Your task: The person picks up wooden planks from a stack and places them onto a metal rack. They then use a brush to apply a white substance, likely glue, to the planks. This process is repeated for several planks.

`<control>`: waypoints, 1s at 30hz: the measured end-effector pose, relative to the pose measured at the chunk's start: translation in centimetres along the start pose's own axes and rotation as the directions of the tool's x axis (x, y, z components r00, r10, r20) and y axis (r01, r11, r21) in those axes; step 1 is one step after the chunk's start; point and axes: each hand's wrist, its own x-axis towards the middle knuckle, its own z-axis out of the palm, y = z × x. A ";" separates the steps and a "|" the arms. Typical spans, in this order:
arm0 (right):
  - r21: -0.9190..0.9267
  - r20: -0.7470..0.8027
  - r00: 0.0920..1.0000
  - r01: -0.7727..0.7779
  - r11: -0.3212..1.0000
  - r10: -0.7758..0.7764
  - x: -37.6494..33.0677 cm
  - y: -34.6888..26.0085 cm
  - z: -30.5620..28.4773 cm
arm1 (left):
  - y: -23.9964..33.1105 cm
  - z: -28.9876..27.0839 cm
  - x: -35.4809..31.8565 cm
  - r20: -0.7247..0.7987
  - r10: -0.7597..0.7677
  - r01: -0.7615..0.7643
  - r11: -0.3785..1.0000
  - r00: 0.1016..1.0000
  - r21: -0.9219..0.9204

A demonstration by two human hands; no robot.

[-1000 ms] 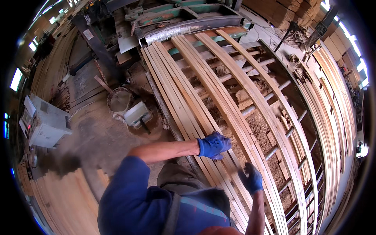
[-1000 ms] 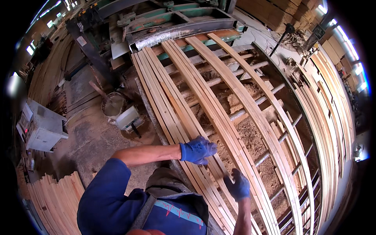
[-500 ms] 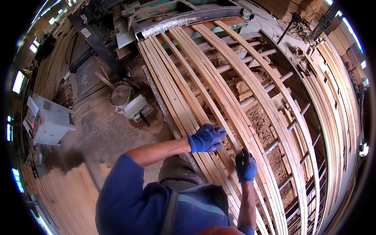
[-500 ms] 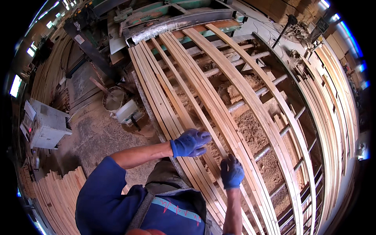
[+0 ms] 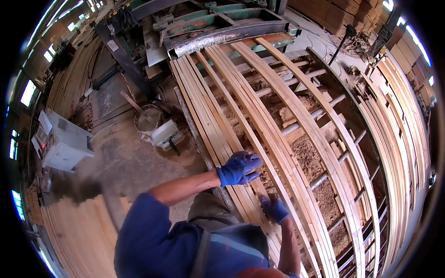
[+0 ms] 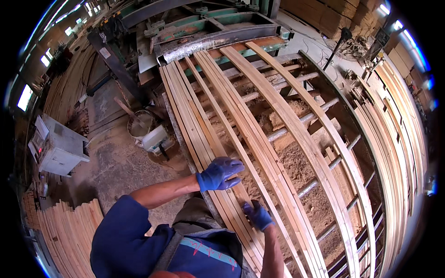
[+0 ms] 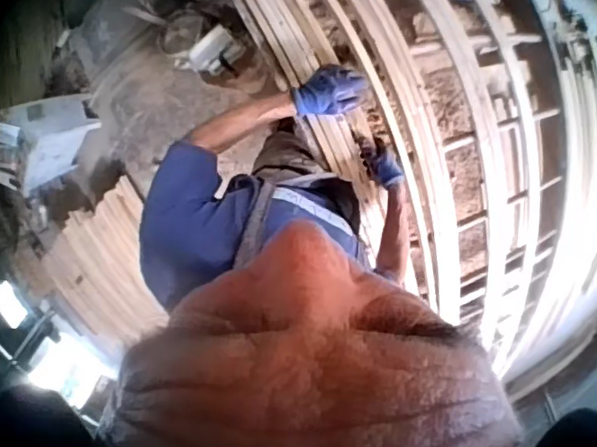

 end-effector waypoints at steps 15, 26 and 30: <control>-0.385 -0.702 0.683 -0.126 0.914 -0.202 0.9 4.2 -12.8 | -2.9 3.1 0.0 0.000 0.013 -0.013 0.987 1.000 0.161; -0.544 -0.203 0.979 -0.102 0.833 -0.012 -3.0 -2.0 -9.2 | -2.9 2.7 -1.1 -0.054 -0.043 0.053 0.977 0.998 0.207; -0.124 -0.139 0.989 0.040 0.991 -0.058 5.4 1.0 -9.4 | -2.7 2.6 -0.5 -0.093 -0.069 0.084 0.982 0.993 0.170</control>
